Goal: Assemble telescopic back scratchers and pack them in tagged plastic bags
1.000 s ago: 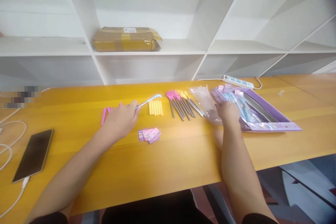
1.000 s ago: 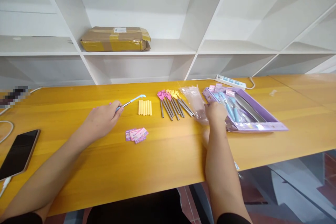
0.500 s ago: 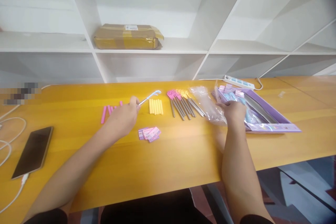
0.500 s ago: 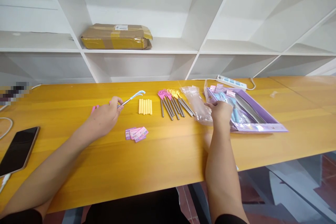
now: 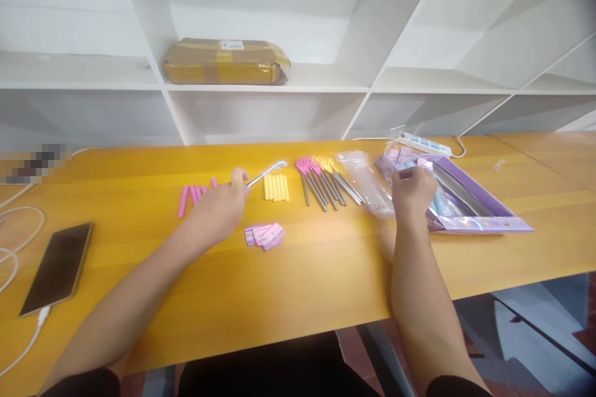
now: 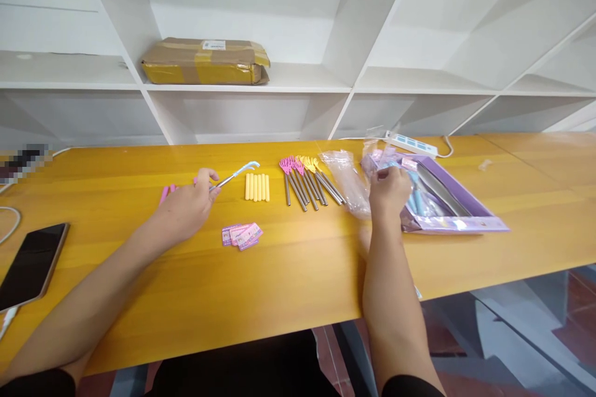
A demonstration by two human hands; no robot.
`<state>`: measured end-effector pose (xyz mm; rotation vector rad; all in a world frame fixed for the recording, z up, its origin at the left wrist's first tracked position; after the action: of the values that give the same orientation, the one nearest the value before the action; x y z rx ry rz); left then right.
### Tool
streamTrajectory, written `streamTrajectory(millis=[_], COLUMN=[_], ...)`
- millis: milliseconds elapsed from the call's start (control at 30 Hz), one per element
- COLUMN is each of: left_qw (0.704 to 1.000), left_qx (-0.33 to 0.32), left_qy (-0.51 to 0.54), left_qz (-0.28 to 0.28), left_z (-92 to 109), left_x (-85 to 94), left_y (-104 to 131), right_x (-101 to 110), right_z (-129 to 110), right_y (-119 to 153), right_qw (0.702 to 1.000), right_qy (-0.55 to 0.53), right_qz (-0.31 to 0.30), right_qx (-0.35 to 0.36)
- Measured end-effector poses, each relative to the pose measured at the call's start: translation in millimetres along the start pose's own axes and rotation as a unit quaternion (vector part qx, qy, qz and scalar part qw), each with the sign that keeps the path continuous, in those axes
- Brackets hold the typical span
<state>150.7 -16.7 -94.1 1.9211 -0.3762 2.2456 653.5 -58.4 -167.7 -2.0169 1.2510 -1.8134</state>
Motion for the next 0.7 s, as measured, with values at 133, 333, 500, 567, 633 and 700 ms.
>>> streamTrajectory(millis=[133,333,500,567,633,700], left_qw=[0.999,0.992,0.96,0.94,0.906,0.844], left_qx=[-0.021,-0.028,-0.088,-0.106,-0.103,-0.068], left_qy=[0.017,0.119,0.26,0.309,0.382,0.488], left_qz=[0.022,0.013,-0.044,-0.093,-0.153,-0.214], left_z=[-1,-6,2,13,27,40], left_x=[-0.6,-10.0,-10.5,-13.4,-22.7,-38.8], left_y=[0,-1,-5,-5,-4,-1], right_x=[3,13,25,32,38,43], right_z=[2,6,-51,-101,-155,-203], right_y=[-5,-13,7,33,68,106], right_qw=[0.997,0.985,0.969,0.939,0.907,0.872], right_qy=[0.024,0.034,-0.016,-0.056,-0.1,-0.143], right_qz=[0.069,0.169,0.228,0.264,0.232,0.161], right_qx=[-0.03,-0.029,0.098,0.214,0.337,0.44])
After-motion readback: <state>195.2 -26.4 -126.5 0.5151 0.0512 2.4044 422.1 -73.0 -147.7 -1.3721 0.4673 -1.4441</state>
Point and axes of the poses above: each hand's wrist, its own y-axis away from the middle knuckle, its own x-axis out of the back of the hand, z = x × y, the point moved 2 cm from there along -y, towards the middle knuckle, and after that the axes turned 9 degrees about x, right-handed, at the moved point
